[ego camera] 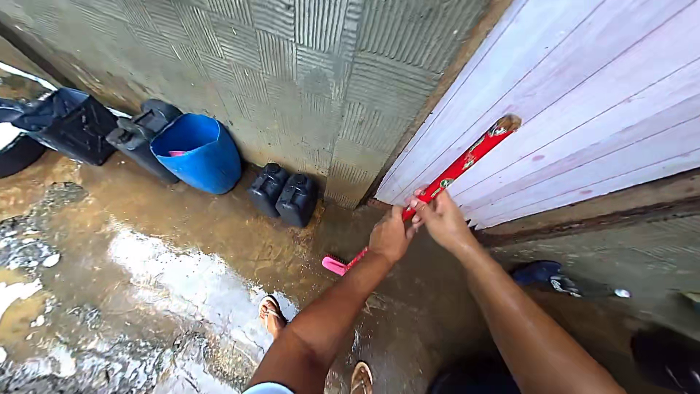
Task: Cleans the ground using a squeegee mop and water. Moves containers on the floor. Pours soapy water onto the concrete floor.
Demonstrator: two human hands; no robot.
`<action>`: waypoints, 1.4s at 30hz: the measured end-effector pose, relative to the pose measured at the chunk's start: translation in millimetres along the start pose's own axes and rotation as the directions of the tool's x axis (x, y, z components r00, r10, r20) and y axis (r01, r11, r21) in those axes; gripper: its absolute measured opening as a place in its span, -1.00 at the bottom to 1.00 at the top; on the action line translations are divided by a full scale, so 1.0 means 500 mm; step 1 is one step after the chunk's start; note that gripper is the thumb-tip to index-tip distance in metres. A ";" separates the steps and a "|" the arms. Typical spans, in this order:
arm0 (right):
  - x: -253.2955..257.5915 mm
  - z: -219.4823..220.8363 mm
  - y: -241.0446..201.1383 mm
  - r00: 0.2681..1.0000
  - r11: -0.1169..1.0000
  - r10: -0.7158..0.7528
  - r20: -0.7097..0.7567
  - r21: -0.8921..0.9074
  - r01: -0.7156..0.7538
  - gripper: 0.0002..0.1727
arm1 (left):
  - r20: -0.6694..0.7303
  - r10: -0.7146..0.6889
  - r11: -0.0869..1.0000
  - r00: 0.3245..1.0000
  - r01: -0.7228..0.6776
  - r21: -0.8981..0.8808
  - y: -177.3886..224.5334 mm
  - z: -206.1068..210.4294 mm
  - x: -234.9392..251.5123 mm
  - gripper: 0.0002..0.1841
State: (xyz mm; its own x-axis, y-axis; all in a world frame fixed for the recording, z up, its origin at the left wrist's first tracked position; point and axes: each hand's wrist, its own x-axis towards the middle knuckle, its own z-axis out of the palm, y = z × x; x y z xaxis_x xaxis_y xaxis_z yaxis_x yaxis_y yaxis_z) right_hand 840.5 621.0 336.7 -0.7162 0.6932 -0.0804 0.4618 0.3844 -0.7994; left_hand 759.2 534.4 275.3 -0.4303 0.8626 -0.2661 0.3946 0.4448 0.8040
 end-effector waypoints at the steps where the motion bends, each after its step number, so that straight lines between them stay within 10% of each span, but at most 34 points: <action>1: 0.039 0.010 0.002 0.999 0.999 0.035 0.017 0.004 -0.035 -0.59 | 0.033 0.022 0.999 0.999 -0.021 -0.024 -0.036 -0.024 0.008 -0.36; 11: 0.391 0.157 0.002 0.915 0.949 0.309 -0.260 0.027 -0.313 -0.48 | 0.279 -0.520 0.827 0.807 0.558 -0.073 -0.710 -0.244 -0.216 -0.56; 18: 0.358 0.243 0.053 0.804 0.901 0.429 -0.412 0.131 -0.413 -0.05 | 0.244 -0.696 0.675 0.676 0.731 -0.099 -0.872 -0.371 -0.284 -0.57; 24: 0.214 0.502 0.085 0.750 0.790 0.613 -0.249 0.209 -0.577 -0.55 | 0.173 -0.646 0.707 0.744 0.668 -0.231 -0.897 -0.471 -0.049 -0.50; 27: 0.324 0.699 0.156 0.708 0.696 0.696 0.116 0.130 -0.706 -0.57 | 0.064 -0.579 0.787 0.813 0.577 -0.215 -0.948 -0.498 0.154 -0.51; 32: 0.521 0.956 0.276 0.684 0.682 0.699 0.209 0.094 -0.725 -0.33 | -0.093 -0.561 0.828 0.823 0.557 -0.065 -1.023 -0.494 0.465 -0.51; 37: 0.606 1.039 0.314 0.627 0.615 0.741 0.240 0.135 -0.777 -0.41 | -0.031 -0.684 0.729 0.729 0.684 -0.020 -1.074 -0.470 0.598 -0.49; 42: 0.651 1.076 0.305 0.510 0.420 0.815 0.274 0.326 -0.847 -0.92 | 0.163 -0.687 0.716 0.708 0.698 -0.014 -1.119 -0.478 0.602 -0.55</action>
State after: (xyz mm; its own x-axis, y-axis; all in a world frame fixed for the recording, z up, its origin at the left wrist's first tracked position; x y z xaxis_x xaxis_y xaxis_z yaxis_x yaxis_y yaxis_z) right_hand 396.4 577.2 -131.5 -0.1321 0.4997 -0.8560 0.6296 -0.6247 -0.4619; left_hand 214.7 487.6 -127.5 -0.4434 0.3447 -0.8274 -0.0292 0.9171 0.3977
